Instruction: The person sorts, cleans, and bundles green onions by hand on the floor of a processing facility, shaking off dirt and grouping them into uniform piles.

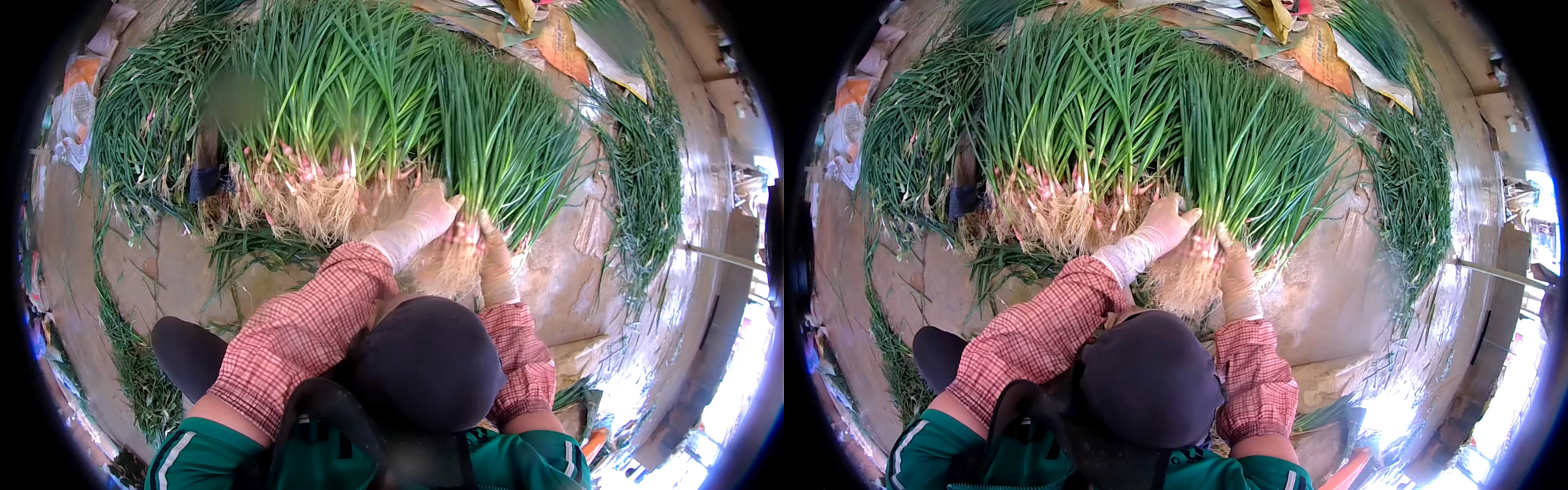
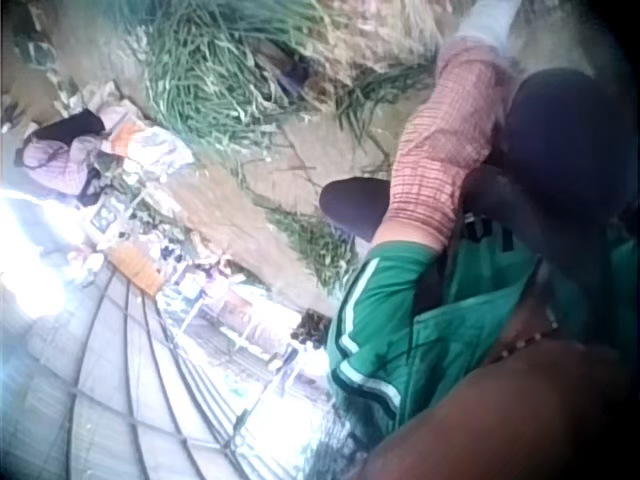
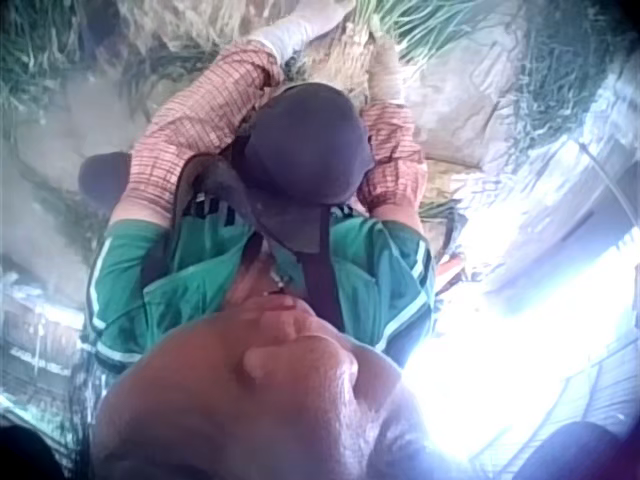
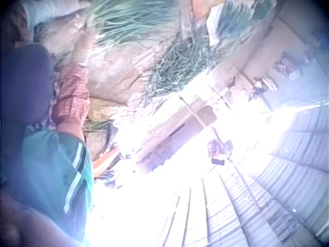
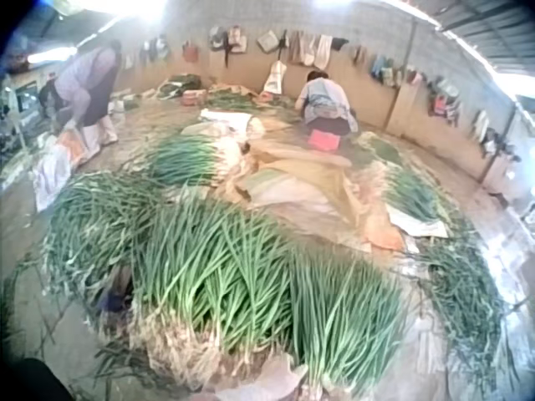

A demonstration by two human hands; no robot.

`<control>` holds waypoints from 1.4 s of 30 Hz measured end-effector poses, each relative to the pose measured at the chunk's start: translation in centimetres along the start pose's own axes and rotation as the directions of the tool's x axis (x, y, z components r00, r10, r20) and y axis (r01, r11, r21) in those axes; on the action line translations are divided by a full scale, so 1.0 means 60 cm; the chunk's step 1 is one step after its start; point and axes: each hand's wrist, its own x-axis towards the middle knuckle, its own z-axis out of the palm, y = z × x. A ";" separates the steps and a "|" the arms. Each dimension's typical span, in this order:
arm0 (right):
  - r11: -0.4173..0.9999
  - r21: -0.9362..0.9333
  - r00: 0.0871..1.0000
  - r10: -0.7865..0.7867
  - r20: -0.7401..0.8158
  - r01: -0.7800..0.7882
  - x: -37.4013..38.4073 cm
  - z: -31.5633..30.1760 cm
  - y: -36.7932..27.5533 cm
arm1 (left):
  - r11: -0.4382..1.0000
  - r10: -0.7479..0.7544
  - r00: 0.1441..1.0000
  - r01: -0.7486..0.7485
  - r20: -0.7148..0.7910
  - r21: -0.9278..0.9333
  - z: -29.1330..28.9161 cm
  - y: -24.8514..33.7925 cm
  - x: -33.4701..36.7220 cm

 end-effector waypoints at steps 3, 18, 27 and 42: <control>0.979 -0.204 0.993 -0.029 -0.118 0.004 0.008 -0.003 0.014 | 0.964 -0.174 0.964 0.209 0.203 -0.165 0.017 0.002 -0.001; 0.841 -0.521 0.988 -0.154 0.028 0.146 -0.037 0.101 -0.057 | 0.962 -0.110 0.955 0.173 0.277 -0.212 -0.004 0.003 0.038; 0.711 -0.594 0.920 -0.365 0.146 0.376 -0.137 0.233 -0.187 | 0.396 0.451 0.817 0.179 0.360 -0.901 -0.136 0.139 -0.084; -0.420 -0.826 0.799 -0.306 0.518 0.375 -0.016 0.442 -0.187 | -0.250 0.130 0.980 -0.116 -0.152 -0.961 -0.208 0.011 -0.120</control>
